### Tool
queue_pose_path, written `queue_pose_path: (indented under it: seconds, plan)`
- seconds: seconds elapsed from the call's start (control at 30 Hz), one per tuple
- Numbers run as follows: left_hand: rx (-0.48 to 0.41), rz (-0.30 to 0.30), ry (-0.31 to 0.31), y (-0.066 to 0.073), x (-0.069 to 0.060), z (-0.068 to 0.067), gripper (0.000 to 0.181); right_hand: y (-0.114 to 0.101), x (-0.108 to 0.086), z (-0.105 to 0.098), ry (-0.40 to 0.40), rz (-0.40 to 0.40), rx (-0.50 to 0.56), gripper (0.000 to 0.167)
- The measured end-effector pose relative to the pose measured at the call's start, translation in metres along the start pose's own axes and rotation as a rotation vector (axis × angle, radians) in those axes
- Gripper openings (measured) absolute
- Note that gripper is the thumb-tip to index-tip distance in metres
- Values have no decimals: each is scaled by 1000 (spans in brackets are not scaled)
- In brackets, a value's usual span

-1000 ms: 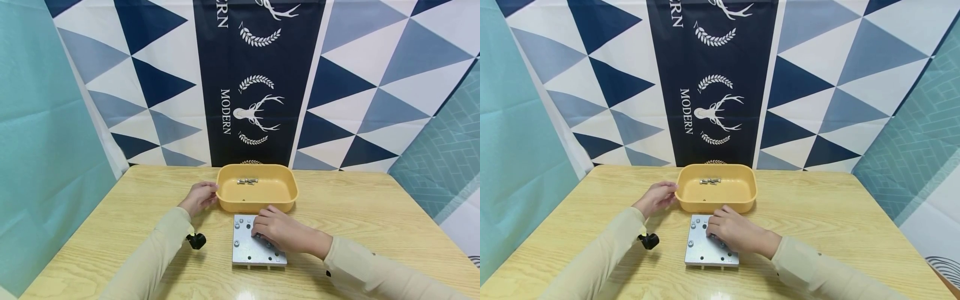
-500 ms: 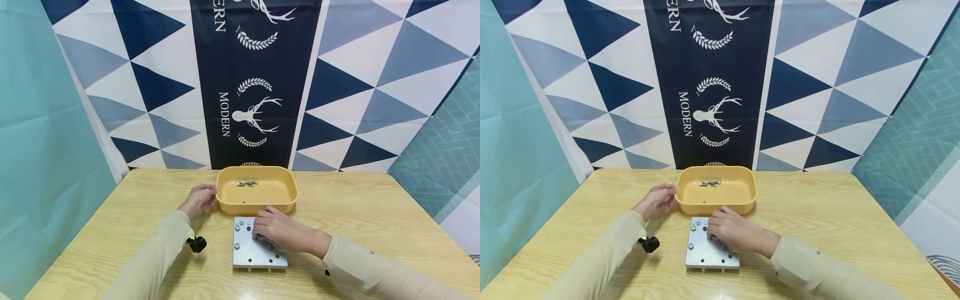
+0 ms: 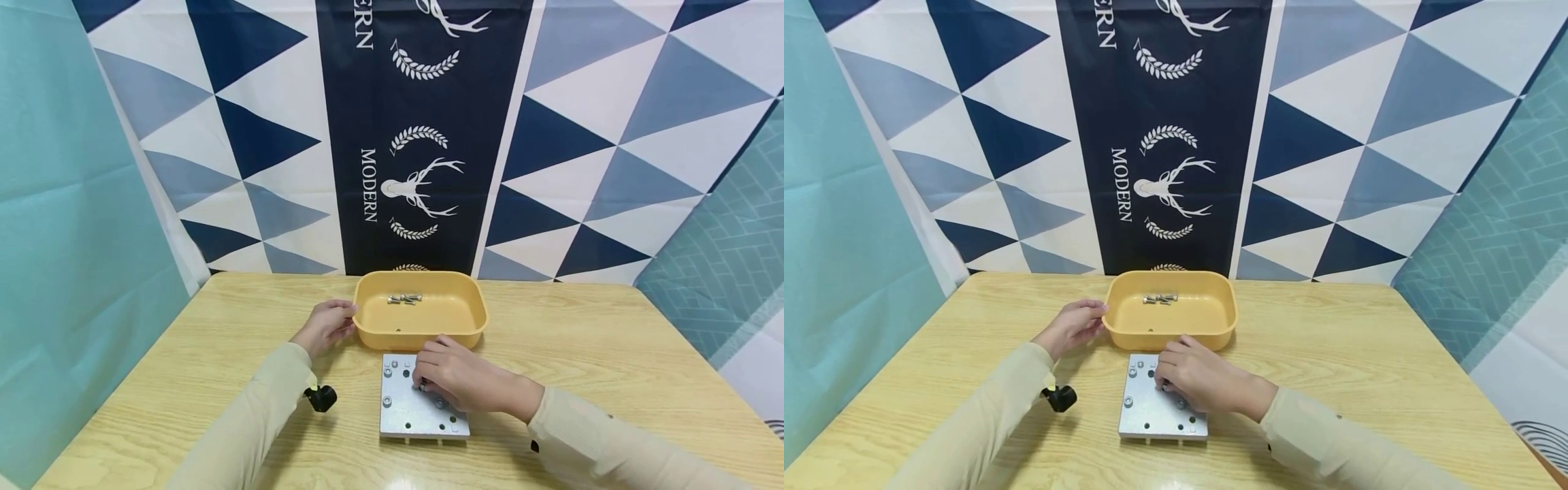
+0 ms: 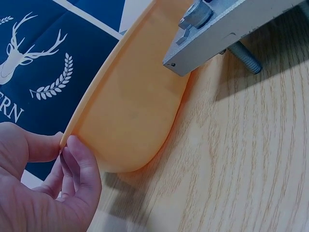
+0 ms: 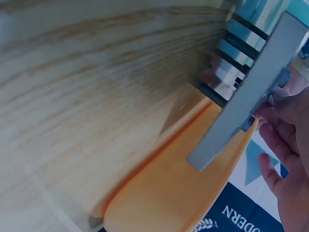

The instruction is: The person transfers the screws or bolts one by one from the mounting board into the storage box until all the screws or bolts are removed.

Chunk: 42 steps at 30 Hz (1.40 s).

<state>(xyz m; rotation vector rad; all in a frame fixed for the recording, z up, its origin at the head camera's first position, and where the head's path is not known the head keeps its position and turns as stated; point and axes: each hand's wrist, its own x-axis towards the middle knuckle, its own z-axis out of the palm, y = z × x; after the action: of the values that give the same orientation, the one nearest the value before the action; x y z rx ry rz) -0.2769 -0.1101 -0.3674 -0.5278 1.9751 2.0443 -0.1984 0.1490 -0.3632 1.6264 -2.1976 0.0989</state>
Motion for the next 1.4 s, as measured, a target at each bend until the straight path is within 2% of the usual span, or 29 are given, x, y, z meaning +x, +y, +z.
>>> queue_pose_path:
  seconds: [0.27, 0.63, 1.4]
  plan:
    - [-1, 1, -2, -3, 1, 0, 25, 0, 3, -5, 15, -21, 1, 20]
    - [-6, -2, 2, -6, 2, 0, 27, 1, 6, -10, -16, -18, 11, 21]
    - [14, 1, -4, -3, 6, -2, 27, 2, 10, -14, -8, -22, 6, 22]
